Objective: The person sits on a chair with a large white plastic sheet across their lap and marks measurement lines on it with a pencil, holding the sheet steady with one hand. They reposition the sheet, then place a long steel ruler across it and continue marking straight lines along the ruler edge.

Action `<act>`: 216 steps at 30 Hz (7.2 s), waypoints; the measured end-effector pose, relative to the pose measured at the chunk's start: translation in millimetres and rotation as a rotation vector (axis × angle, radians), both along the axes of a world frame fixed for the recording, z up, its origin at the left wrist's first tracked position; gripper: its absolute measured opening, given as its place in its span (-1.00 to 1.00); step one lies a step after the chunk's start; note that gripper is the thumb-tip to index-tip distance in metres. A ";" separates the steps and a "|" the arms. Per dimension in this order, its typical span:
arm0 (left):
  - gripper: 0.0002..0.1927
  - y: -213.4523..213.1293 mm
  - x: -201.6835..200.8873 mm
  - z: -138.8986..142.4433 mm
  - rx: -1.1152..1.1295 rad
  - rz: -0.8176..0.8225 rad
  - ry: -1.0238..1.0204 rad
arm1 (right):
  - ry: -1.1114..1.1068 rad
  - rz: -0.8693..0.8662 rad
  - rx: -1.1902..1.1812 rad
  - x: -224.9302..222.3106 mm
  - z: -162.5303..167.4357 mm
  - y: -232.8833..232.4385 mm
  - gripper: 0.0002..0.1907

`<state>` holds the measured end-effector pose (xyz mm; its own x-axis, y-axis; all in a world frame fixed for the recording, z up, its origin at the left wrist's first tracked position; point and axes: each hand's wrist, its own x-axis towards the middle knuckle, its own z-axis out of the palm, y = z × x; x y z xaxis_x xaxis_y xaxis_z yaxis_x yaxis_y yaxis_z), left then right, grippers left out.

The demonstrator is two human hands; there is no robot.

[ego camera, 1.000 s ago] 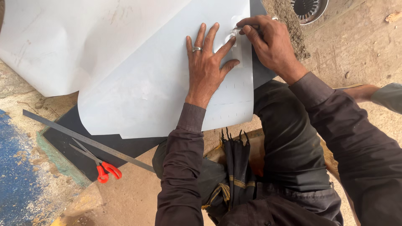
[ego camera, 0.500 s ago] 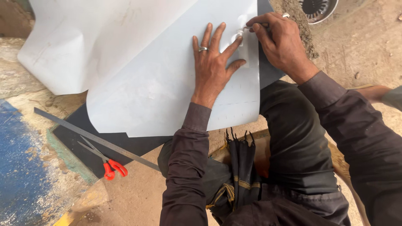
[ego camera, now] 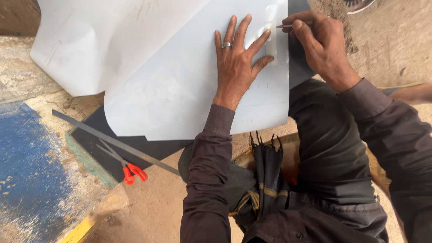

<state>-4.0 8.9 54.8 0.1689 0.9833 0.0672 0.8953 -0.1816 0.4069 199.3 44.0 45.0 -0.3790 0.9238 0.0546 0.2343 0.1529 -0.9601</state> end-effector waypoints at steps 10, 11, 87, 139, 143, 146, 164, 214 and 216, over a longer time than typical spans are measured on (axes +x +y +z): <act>-0.48 -1.1 -0.3 -5.6 0.030 -0.007 -0.033 | -0.307 0.183 0.197 -5.7 -4.6 -3.8 -0.79; -0.48 -1.6 -0.5 -6.1 0.022 -0.003 -0.041 | -0.309 0.181 0.216 -7.0 -4.9 -4.7 -0.80; -0.48 -9.3 -29.4 3.6 -0.109 0.069 -0.014 | -0.709 0.123 0.271 -5.1 26.5 -110.2 -0.58; -0.50 -11.0 -19.4 14.3 -0.114 0.039 -0.053 | -0.693 0.126 0.262 -5.5 36.5 -108.2 -0.51; -0.50 5.8 -14.6 17.0 -0.058 0.053 -0.050 | -0.677 0.109 0.264 -7.3 23.1 -97.6 -0.54; -0.50 -8.5 -18.7 11.1 -0.122 0.034 -0.039 | -0.650 0.117 0.246 0.3 22.3 -105.6 -0.51; -0.49 -16.3 -23.6 -4.6 -0.085 0.026 -0.072 | -0.688 0.128 0.275 -4.8 28.5 -108.7 -0.57; -0.52 -14.9 -20.2 -19.5 -0.057 0.046 -0.102 | -0.720 0.112 0.268 -3.6 24.3 -108.1 -0.65; -0.52 -14.9 -20.4 -20.3 -0.057 0.046 -0.103 | -0.715 0.111 0.266 -4.3 24.7 -107.6 -0.66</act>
<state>-24.4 -6.0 34.5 0.1190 0.9926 0.0257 0.8551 -0.1156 0.5054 195.0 -63.6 69.7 -0.4953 0.8684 -0.0236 0.7540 0.4162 -0.5082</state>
